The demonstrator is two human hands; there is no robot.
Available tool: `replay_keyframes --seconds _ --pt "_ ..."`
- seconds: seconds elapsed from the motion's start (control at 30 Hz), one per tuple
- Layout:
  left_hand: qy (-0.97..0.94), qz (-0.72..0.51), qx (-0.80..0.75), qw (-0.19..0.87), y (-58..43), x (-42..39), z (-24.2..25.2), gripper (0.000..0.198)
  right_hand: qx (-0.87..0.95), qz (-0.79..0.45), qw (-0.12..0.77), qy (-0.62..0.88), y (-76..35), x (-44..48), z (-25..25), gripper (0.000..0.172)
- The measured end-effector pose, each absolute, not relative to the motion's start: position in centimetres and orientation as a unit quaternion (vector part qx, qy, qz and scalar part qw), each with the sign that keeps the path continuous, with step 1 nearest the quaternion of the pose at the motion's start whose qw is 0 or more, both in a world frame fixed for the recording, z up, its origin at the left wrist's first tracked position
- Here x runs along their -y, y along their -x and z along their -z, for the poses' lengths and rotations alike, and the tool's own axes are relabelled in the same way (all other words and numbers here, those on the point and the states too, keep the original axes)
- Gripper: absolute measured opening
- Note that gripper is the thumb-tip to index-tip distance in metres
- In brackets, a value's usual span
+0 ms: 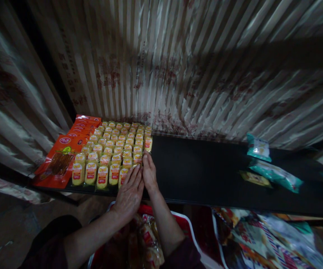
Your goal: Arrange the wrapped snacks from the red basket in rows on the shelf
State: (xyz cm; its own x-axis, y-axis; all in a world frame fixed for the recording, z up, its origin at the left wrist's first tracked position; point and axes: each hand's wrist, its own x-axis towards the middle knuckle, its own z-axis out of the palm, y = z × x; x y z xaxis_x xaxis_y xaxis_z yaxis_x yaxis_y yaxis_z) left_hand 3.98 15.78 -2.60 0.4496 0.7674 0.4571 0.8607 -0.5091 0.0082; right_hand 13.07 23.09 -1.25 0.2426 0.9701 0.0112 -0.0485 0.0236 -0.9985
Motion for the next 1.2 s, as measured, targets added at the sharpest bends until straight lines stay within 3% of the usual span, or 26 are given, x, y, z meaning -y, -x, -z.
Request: replay_keyframes --seconds 0.53,0.93,1.2 --pt "0.835 0.263 0.464 0.137 -3.6 -15.1 2.5 0.041 0.416 -0.454 0.586 0.528 -14.1 -23.3 2.5 0.06" --pt "0.865 0.282 0.415 0.013 -4.4 -12.0 0.9 0.044 0.381 -0.401 0.642 0.531 -14.7 -18.0 1.4 0.051" --pt "0.857 0.327 0.398 -0.015 -5.3 -4.8 0.7 0.03 0.318 -0.382 0.668 0.554 -15.4 -9.3 0.1 0.044"
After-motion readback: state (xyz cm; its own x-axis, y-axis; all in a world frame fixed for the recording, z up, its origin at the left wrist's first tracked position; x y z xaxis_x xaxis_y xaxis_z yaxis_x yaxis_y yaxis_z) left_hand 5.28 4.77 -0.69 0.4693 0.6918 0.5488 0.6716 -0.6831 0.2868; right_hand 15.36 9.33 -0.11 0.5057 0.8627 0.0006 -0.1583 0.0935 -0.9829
